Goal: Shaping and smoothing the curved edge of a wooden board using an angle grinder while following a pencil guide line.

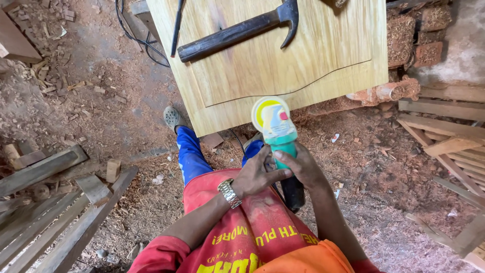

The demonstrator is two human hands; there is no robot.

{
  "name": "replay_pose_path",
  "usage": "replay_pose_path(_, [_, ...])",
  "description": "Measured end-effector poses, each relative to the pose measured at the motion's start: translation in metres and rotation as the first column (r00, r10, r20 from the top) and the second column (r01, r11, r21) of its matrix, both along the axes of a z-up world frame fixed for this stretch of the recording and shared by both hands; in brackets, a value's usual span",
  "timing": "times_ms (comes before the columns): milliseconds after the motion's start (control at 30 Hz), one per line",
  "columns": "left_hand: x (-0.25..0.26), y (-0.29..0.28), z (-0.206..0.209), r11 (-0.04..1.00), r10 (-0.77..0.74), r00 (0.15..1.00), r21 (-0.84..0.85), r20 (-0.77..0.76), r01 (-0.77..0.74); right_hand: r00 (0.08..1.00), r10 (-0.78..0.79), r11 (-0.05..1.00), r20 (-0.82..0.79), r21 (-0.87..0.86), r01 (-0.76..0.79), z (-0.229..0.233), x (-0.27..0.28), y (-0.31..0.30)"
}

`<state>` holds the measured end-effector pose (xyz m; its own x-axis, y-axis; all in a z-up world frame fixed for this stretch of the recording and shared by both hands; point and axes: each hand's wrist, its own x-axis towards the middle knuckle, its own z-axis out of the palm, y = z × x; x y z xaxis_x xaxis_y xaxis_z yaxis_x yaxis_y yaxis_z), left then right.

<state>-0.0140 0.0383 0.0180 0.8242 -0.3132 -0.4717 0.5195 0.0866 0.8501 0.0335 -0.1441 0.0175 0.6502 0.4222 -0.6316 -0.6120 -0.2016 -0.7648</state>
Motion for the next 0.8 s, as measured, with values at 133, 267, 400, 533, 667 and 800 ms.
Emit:
replay_pose_path(133, [0.005,-0.017,-0.009,0.995,-0.092,0.995,0.04,-0.042,0.094,0.997,-0.076,0.995,0.0,-0.06,0.076,-0.002,-0.001,-0.017])
replay_pose_path(267, [0.0,-0.025,-0.022,0.998,-0.057,0.99,-0.028,0.131,0.061,0.994,-0.104,0.992,0.026,-0.067,0.105,-0.013,-0.007,-0.029])
replay_pose_path(400, [-0.01,-0.021,-0.021,0.997,-0.078,0.993,0.028,0.09,0.075,0.997,-0.039,0.997,0.059,-0.07,0.043,-0.016,-0.011,-0.022])
replay_pose_path(533, [-0.022,-0.003,-0.009,0.997,-0.065,0.989,0.028,-0.133,0.069,0.99,0.102,0.995,0.093,-0.015,-0.101,-0.021,-0.013,-0.003])
replay_pose_path(667, [-0.041,0.006,-0.027,0.998,0.045,0.994,-0.047,-0.102,-0.05,0.981,0.18,0.984,0.078,-0.012,-0.18,-0.021,-0.012,0.016])
replay_pose_path(800, [-0.032,0.009,-0.02,0.999,0.042,0.998,-0.026,-0.054,-0.044,0.982,0.176,0.984,0.063,-0.006,-0.176,-0.022,-0.011,0.013])
